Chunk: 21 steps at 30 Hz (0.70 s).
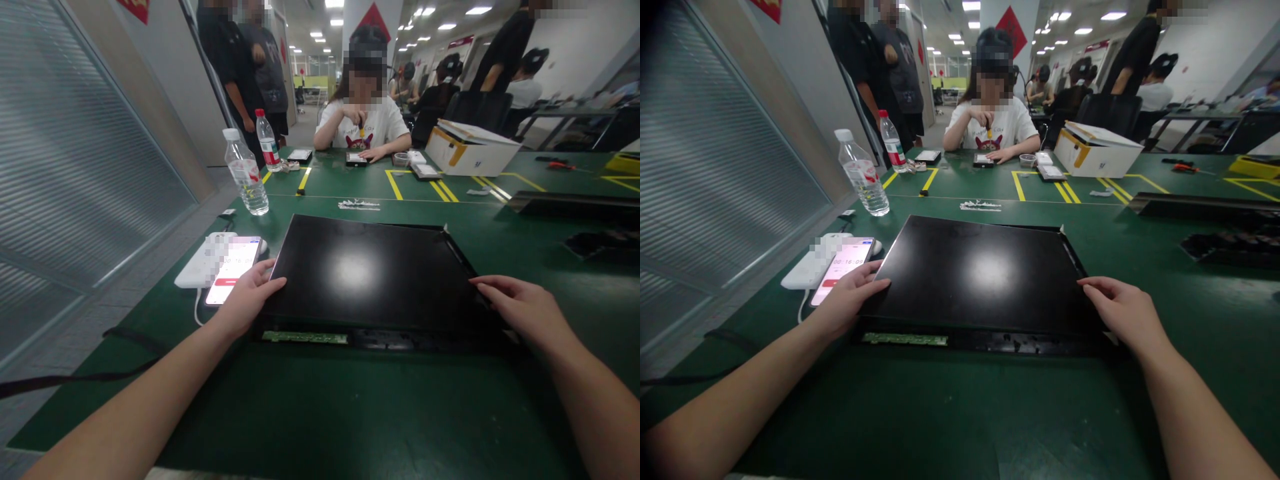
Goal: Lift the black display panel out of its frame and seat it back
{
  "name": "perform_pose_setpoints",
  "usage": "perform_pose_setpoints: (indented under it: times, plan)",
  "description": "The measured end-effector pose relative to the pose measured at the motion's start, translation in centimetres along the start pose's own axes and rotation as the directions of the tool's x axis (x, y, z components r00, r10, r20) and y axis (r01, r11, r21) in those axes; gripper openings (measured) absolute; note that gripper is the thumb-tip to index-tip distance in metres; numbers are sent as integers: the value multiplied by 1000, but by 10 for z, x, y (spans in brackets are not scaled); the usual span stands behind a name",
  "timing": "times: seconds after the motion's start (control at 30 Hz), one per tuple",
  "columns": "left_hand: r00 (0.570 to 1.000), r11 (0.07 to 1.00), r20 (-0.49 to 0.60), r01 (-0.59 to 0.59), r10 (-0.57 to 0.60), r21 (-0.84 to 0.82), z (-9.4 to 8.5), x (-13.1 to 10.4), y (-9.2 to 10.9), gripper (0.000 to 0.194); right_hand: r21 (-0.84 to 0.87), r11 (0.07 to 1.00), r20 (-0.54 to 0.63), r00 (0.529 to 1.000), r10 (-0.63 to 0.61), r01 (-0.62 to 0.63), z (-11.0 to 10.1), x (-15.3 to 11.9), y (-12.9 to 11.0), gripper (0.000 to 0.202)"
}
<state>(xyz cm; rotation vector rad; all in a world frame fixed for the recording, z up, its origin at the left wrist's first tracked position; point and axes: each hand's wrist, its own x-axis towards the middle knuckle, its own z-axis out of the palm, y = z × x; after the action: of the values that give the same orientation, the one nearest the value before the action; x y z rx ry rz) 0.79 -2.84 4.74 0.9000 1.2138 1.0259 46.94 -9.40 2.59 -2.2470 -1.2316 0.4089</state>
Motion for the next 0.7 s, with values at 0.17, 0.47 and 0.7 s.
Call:
perform_pose_setpoints:
  times: [0.17,0.47,0.7]
  plan:
    - [1000,1000,-10,6,-6,4,2,-1,0,51,0,1000,12,1000,7,-7,-2,-2,-4,60]
    - [1000,1000,0,12,-12,19,1,-2,3,53,42,999,11,1000,15,-15,-3,-4,-6,59]
    - [1000,1000,-13,-10,10,10,-1,1,-2,56,107,992,24,998,62,-64,-3,-5,-9,53]
